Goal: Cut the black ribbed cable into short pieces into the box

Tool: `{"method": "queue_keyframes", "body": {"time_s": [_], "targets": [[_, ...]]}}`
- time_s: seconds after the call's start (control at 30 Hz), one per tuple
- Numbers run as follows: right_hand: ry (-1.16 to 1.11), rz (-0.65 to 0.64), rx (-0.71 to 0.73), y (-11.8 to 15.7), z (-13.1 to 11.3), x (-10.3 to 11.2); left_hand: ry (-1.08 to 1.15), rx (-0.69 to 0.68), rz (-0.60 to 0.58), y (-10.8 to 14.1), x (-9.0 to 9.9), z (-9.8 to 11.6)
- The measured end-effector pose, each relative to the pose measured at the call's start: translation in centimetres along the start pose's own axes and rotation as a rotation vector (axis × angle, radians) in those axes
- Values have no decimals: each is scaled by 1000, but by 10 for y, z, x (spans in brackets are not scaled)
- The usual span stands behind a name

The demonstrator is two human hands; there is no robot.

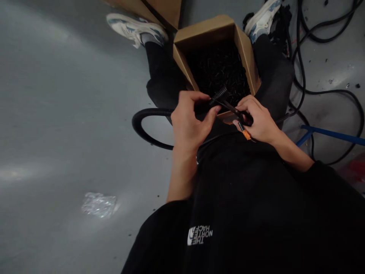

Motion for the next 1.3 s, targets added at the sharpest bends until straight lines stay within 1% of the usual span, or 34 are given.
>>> {"method": "queue_keyframes", "body": {"time_s": [0.1,0.17,0.27,0.3,0.37,0.43,0.53,0.67,0.77,0.87,0.97,1.07,1.13,1.2,1.3], "targets": [[2,-4,4,-1,-1,-1,1,-18,-33,-1,2,3],[23,-22,39,-4,-3,0,78,-10,-108,0,-1,3],[80,-69,137,-8,-11,2,251,25,-265,4,-9,2],[98,-88,167,-9,-14,2,301,34,-298,5,-10,2],[122,-121,200,-10,-18,2,360,44,-320,5,-10,1],[146,-133,202,-11,-19,3,369,57,-295,5,-7,-1],[198,-122,184,-10,-17,2,335,64,-211,3,1,-7],[245,-112,155,-6,-11,-2,189,3,-159,3,6,-9],[227,-129,64,-5,-5,-9,86,-34,-144,5,0,-6],[175,-117,-52,-9,4,-18,-7,-69,-111,8,-11,-6],[145,-92,-131,-12,17,-28,-102,-92,-59,10,-20,-17],[116,-86,-174,-11,33,-33,-186,-104,-8,11,-24,-34],[94,-77,-183,-9,40,-34,-192,-102,15,12,-24,-42],[81,-69,-195,-9,46,-34,-146,-70,2,13,-26,-47],[43,-78,-222,-10,53,-32,3,47,-20,10,-30,-52]]}}
Point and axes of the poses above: each hand's wrist, its own y-axis away from the middle knuckle, its own x-axis out of the back of the hand, z = x × y, the point moved 6 cm from there along -y, towards the middle knuckle, and after that the axes turned 3 degrees about z, right-handed, at the moved point
